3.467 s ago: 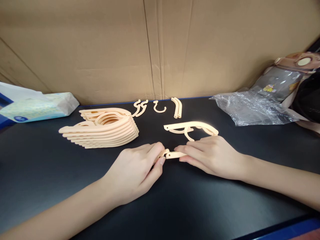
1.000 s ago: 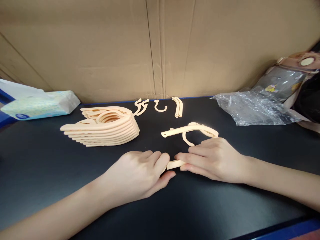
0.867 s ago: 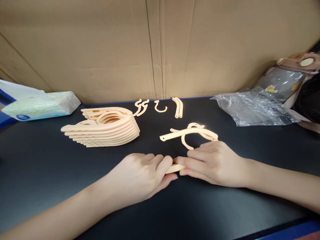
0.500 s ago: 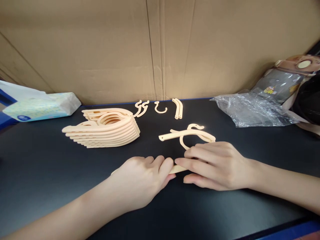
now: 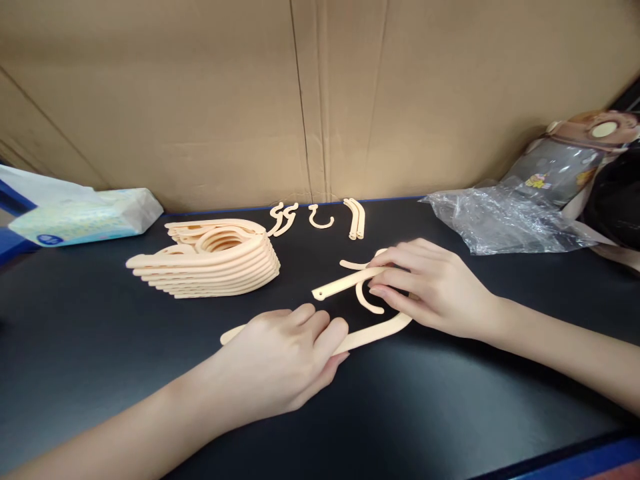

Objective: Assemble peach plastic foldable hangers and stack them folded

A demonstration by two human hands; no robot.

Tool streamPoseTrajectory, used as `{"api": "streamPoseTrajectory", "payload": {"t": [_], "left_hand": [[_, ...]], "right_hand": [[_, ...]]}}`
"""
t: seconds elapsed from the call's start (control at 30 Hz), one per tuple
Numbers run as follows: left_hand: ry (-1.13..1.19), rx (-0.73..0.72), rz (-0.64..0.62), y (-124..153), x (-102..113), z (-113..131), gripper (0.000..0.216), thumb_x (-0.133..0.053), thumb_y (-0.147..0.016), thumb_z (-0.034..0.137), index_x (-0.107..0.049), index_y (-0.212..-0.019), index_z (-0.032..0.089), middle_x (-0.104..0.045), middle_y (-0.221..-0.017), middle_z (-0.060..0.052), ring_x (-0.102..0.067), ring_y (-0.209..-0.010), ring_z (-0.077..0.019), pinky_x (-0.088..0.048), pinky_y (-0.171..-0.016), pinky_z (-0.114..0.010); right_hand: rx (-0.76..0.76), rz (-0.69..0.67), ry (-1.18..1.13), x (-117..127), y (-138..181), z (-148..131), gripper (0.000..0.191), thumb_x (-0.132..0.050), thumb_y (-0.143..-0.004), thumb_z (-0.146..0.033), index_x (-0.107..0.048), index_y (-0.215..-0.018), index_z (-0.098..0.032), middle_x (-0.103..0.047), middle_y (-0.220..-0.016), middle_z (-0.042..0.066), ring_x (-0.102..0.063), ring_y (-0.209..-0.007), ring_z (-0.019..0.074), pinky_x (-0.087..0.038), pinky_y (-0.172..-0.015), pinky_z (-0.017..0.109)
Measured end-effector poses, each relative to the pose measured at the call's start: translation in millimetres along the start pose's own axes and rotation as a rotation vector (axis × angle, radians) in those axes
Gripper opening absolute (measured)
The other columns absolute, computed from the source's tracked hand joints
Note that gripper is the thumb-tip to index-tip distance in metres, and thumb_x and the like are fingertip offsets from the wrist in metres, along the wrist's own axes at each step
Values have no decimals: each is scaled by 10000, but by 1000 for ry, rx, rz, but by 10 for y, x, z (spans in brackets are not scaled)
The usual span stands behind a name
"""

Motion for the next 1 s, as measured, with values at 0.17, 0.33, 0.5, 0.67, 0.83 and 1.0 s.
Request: {"api": "streamPoseTrajectory", "payload": {"t": [0.17,0.33,0.5,0.67,0.83,1.0], "left_hand": [[108,-107,49,-42,48,-7,150,-432,-840,92,-558,-886,157,-560,-757,-22,-498,-668,-184,-366,-540,-302],[60,-128,105,-51,48,3,196,-428,-943,160,-578,-1068,134,-632,-1093,-69,-533,-1004,-243,-401,-796,-357],[-90,-31,194,-41,33,-2,208,-516,-949,222,-567,-1132,136,-634,-1077,-73,-536,-914,-239,-379,-739,-360],[-117,49,217,-50,12,-32,203,-524,-944,232,-559,-1120,136,-619,-992,-77,-546,-747,-208,-394,-633,-332],[-85,38,183,-39,-11,-52,241,-527,-951,265,-562,-1154,138,-610,-895,-50,-537,-712,-201,-396,-604,-330],[28,-59,121,-19,-24,-60,292,-488,-975,201,-544,-1259,165,-611,-837,-12,-527,-721,-190,-403,-607,-329]], "right_hand": [[-52,12,29,-8,1,20,231,-503,-970,-226,-695,-854,-175,-692,-959,56,-583,-730,141,-408,-722,307],[-139,4,-7,-38,12,54,181,-538,-942,-181,-685,-836,-175,-662,-947,37,-487,-642,118,-407,-683,290],[-220,-1,-73,-63,29,73,136,-552,-917,-136,-685,-925,-162,-633,-968,45,-551,-727,143,-427,-689,295],[-262,3,-96,-71,28,71,143,-550,-909,-119,-683,-941,-162,-625,-974,50,-581,-758,152,-439,-708,308],[-264,2,-117,-72,28,61,146,-541,-914,-122,-682,-936,-154,-625,-968,58,-600,-772,162,-448,-713,321],[-276,4,-108,-64,21,43,154,-548,-904,-108,-693,-941,-145,-625,-959,59,-586,-734,155,-449,-705,326]]}}
Point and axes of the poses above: each hand's wrist, its own y-axis away from the middle knuckle, its own x-axis out of the back of the hand, z = x × y, the point moved 1 cm from there along -y, towards the middle knuckle
